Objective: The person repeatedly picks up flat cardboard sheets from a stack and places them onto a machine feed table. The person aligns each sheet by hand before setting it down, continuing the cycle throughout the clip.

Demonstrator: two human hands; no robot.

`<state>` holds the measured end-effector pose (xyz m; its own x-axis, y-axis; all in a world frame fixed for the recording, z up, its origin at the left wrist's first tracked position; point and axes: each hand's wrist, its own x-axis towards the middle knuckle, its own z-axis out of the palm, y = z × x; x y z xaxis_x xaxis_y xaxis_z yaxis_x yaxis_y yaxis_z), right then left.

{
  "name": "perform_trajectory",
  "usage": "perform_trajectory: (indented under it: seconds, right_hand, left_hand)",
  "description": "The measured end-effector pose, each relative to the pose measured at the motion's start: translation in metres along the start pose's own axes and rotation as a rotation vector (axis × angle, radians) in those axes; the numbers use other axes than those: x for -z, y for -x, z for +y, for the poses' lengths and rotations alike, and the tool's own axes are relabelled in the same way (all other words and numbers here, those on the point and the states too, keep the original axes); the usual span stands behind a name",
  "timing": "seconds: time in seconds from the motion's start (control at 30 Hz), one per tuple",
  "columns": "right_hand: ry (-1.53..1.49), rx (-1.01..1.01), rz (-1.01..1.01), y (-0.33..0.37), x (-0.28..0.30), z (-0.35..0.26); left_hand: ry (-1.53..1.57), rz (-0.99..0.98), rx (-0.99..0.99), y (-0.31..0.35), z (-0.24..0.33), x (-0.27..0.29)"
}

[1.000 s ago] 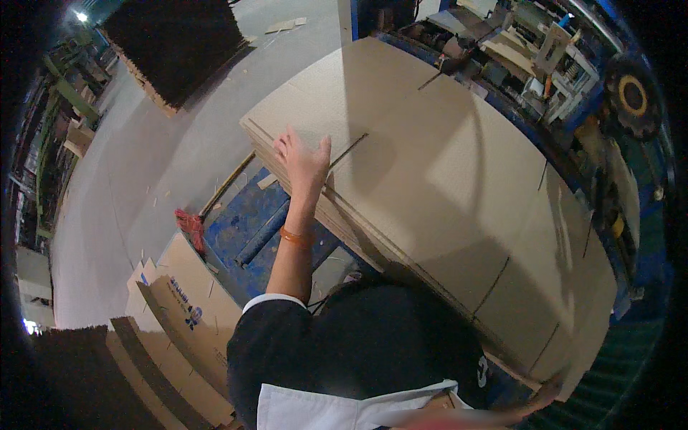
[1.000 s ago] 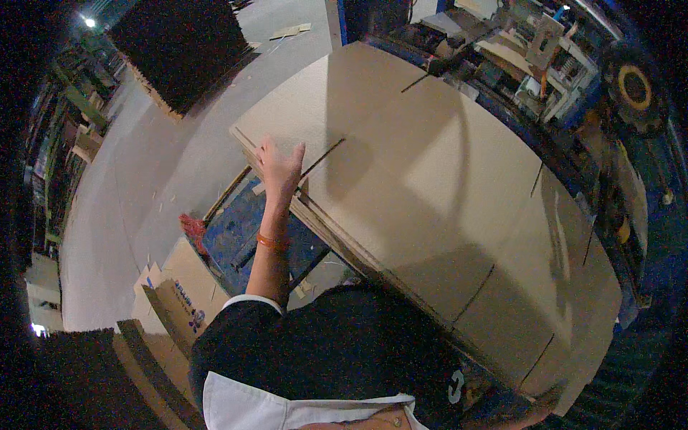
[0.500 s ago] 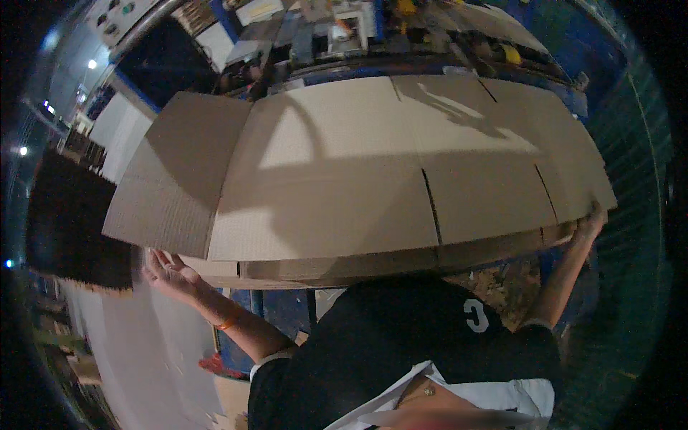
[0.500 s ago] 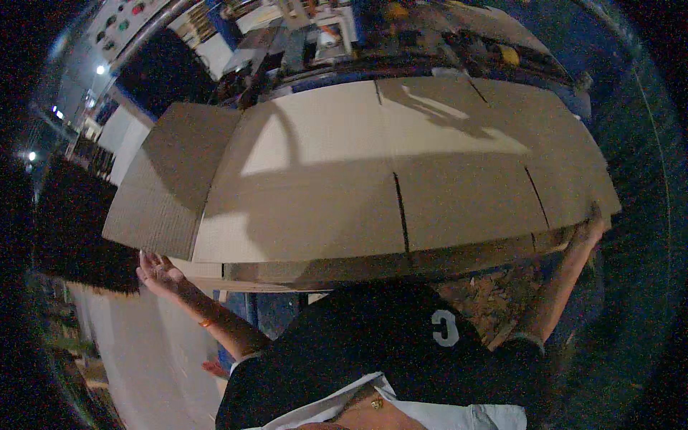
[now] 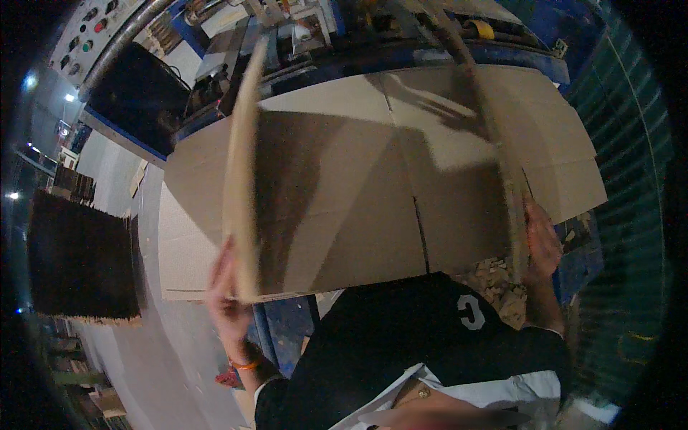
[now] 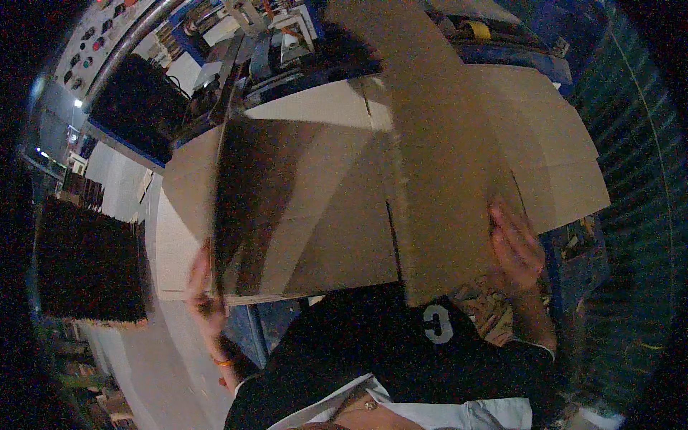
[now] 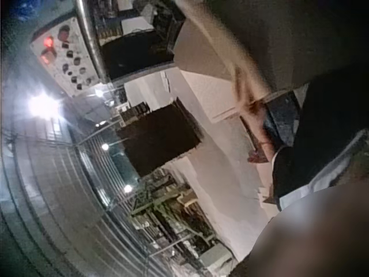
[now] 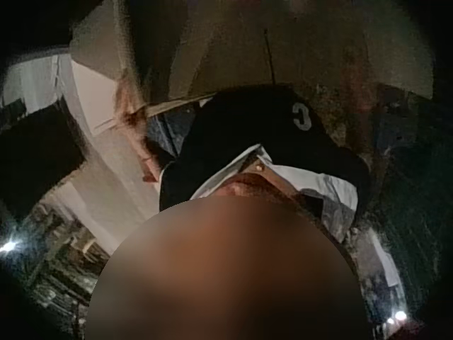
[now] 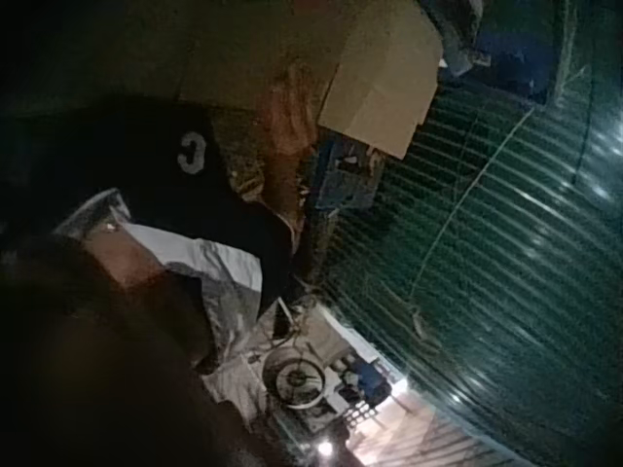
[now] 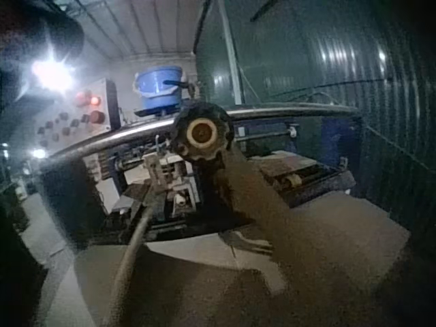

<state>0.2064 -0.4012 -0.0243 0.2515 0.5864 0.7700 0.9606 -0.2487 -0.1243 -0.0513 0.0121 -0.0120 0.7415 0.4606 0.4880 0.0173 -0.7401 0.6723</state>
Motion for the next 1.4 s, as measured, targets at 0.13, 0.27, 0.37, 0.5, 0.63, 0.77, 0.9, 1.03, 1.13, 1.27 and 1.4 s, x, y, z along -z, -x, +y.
perform_trajectory:
  seconds: [0.13,0.27,0.37,0.5,0.63,0.77,0.9,1.03,1.13,1.27,1.4]
  right_hand:
    - [-0.07,-0.349,-0.091,0.01,0.016,-0.004]
    - [0.186,-0.286,-0.042,0.017,0.025,-0.022]
    - [-0.104,-0.133,-0.14,0.006,0.006,-0.029]
    - [0.001,0.178,-0.603,-0.015,-0.034,-0.028]
    - [-0.032,0.195,-0.627,-0.019,-0.052,-0.02]
    - [-0.043,0.15,-0.66,-0.012,-0.056,-0.004]
    - [-0.066,0.055,-0.627,-0.016,-0.062,0.021]
    - [-0.045,-0.032,-0.67,-0.033,-0.061,0.041]
    - [-0.051,-0.102,-0.762,-0.042,-0.053,0.041]
    - [-0.19,-0.363,-0.638,-0.051,-0.055,0.042]
    - [-0.642,-0.741,-0.497,-0.076,-0.092,0.051]
  left_hand:
    - [-0.387,-0.236,-0.134,-0.013,0.013,-0.031]
    - [0.047,0.094,-0.119,-0.008,0.011,-0.018]
    - [0.036,0.137,0.051,-0.004,0.007,-0.012]
    - [0.085,-0.06,-0.033,-0.006,0.005,-0.033]
    - [-0.505,-0.505,-0.251,-0.012,0.005,-0.053]
    - [-0.501,-0.502,-0.257,-0.018,0.004,-0.057]
    - [-0.559,-0.482,-0.344,-0.032,-0.007,-0.057]
    - [-0.522,-0.471,-0.284,-0.043,-0.017,-0.058]
    - [-0.488,-0.467,-0.294,-0.047,-0.011,-0.059]
    - [-0.532,-0.419,-0.314,-0.046,0.01,-0.053]
    - [-0.257,-0.371,-0.132,-0.045,0.014,-0.05]
